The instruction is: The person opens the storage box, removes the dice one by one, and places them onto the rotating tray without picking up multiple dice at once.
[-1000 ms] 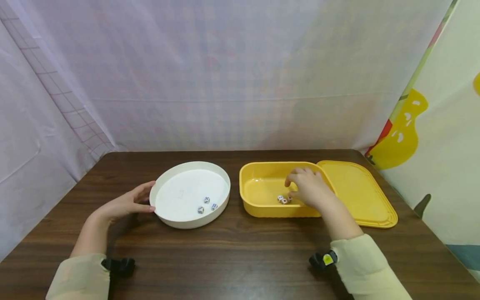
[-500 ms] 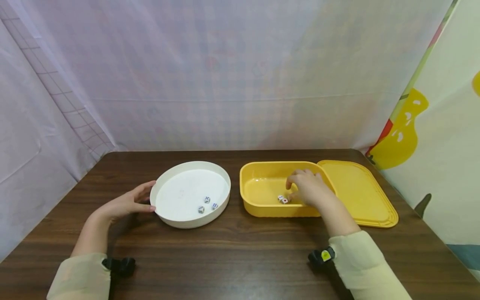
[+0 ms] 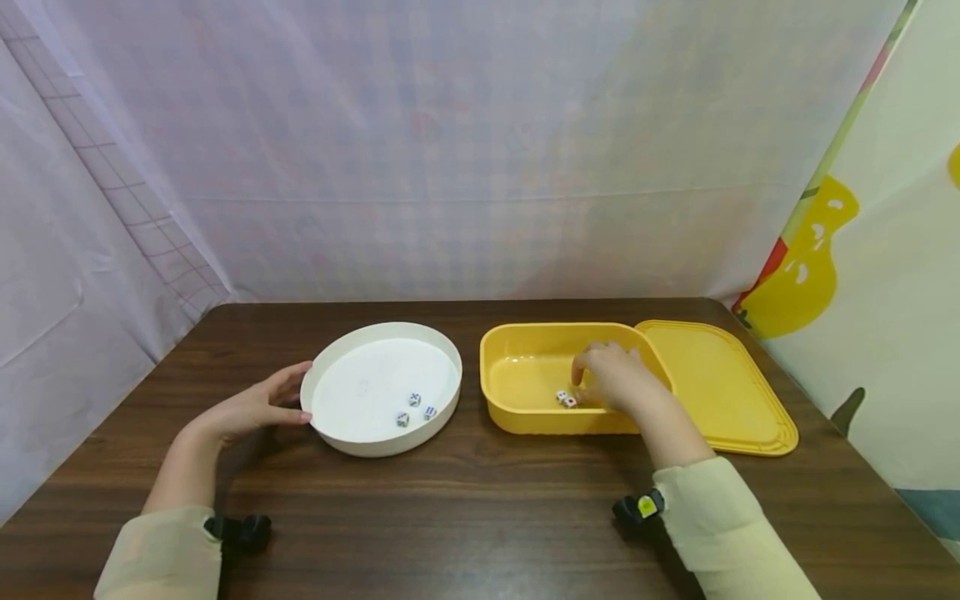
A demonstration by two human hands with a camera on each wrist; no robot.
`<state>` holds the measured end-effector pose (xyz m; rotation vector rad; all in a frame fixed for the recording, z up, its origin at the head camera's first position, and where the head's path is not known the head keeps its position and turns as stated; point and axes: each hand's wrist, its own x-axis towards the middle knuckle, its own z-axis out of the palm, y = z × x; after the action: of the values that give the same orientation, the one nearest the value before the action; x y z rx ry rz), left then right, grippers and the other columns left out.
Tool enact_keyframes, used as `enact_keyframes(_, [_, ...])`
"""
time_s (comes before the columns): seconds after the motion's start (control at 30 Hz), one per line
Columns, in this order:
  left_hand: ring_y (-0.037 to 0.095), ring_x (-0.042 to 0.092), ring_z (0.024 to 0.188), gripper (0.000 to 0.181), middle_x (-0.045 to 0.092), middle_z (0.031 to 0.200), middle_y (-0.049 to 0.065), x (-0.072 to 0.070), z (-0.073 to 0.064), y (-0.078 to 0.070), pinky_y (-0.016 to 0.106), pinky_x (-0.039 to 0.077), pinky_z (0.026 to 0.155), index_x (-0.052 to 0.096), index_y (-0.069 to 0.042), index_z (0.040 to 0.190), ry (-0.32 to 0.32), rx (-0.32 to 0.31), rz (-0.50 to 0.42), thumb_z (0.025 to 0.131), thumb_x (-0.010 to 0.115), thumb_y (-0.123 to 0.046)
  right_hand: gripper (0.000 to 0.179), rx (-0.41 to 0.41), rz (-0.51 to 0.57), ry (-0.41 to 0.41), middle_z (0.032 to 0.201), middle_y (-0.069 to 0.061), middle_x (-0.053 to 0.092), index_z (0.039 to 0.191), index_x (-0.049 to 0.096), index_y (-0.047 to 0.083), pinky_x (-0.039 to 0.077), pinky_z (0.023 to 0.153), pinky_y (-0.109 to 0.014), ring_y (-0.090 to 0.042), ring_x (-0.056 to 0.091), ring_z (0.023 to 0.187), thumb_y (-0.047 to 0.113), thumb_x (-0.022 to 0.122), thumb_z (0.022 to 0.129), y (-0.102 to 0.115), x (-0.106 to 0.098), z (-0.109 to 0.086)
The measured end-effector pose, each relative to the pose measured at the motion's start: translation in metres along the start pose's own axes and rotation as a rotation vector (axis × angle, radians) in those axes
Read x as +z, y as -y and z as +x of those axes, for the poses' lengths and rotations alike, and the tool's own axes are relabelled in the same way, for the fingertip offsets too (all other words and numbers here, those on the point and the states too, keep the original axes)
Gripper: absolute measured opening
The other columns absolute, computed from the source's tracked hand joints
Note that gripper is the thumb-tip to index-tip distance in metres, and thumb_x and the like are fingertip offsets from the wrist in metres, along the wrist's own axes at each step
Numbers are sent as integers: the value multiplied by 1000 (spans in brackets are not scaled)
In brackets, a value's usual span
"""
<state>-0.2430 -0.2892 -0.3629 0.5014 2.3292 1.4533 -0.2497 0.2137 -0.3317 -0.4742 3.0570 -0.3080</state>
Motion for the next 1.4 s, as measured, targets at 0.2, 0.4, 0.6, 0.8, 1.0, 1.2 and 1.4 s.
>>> enact_keyframes(0.2, [50, 12, 137, 91, 8, 153, 31, 1, 0, 0, 62, 16, 105, 6, 2, 151, 5, 6, 1, 88, 70, -12, 7, -18, -27, 21, 101, -12, 59, 81, 67, 16, 32, 88, -61, -38, 49, 100, 16, 74, 80, -1, 0, 1])
enact_keyframes(0.4, [50, 13, 137, 90, 8, 153, 32, 1, 0, -1, 62, 17, 105, 6, 2, 151, 11, 17, 3, 88, 69, -12, 6, -21, -41, 28, 96, -10, 59, 79, 67, 17, 33, 85, -60, -37, 50, 97, 17, 74, 79, -2, -1, 1])
enact_keyframes(0.6, [48, 11, 138, 90, 9, 153, 31, 2, 1, 0, 61, 17, 105, 7, 3, 151, 4, 23, -3, 88, 70, -11, 6, -34, -30, -12, 101, -12, 59, 80, 67, 16, 32, 86, -59, -39, 49, 99, 17, 73, 80, -3, 0, -1])
enact_keyframes(0.8, [49, 12, 138, 90, 9, 153, 31, 1, 1, 0, 61, 17, 105, 7, 3, 151, 3, 18, 1, 88, 70, -12, 7, -27, -12, -46, 106, -13, 58, 81, 67, 16, 29, 91, -61, -37, 46, 102, 18, 73, 83, 0, 0, -1])
enact_keyframes(1.0, [49, 10, 138, 90, 9, 153, 31, 1, 1, 0, 61, 16, 105, 7, 4, 151, 3, 21, 2, 88, 69, -11, 8, -62, -40, -83, 111, -14, 59, 81, 67, 17, 31, 89, -62, -40, 48, 105, 20, 75, 83, 4, -4, -2])
enact_keyframes(1.2, [48, 6, 139, 91, 7, 153, 31, 1, 0, -1, 61, 12, 106, 6, 4, 151, -4, 25, 0, 87, 70, -11, 7, -87, -51, -122, 117, -16, 59, 82, 68, 18, 31, 89, -64, -41, 48, 110, 19, 75, 83, 6, -7, 0])
enact_keyframes(1.4, [48, 6, 139, 90, 7, 153, 31, 1, 0, 0, 62, 12, 106, 6, 4, 151, -4, 26, -2, 87, 69, -9, 6, -89, -50, -127, 118, -16, 58, 84, 68, 18, 30, 90, -64, -41, 47, 112, 20, 74, 83, 9, -9, 0])
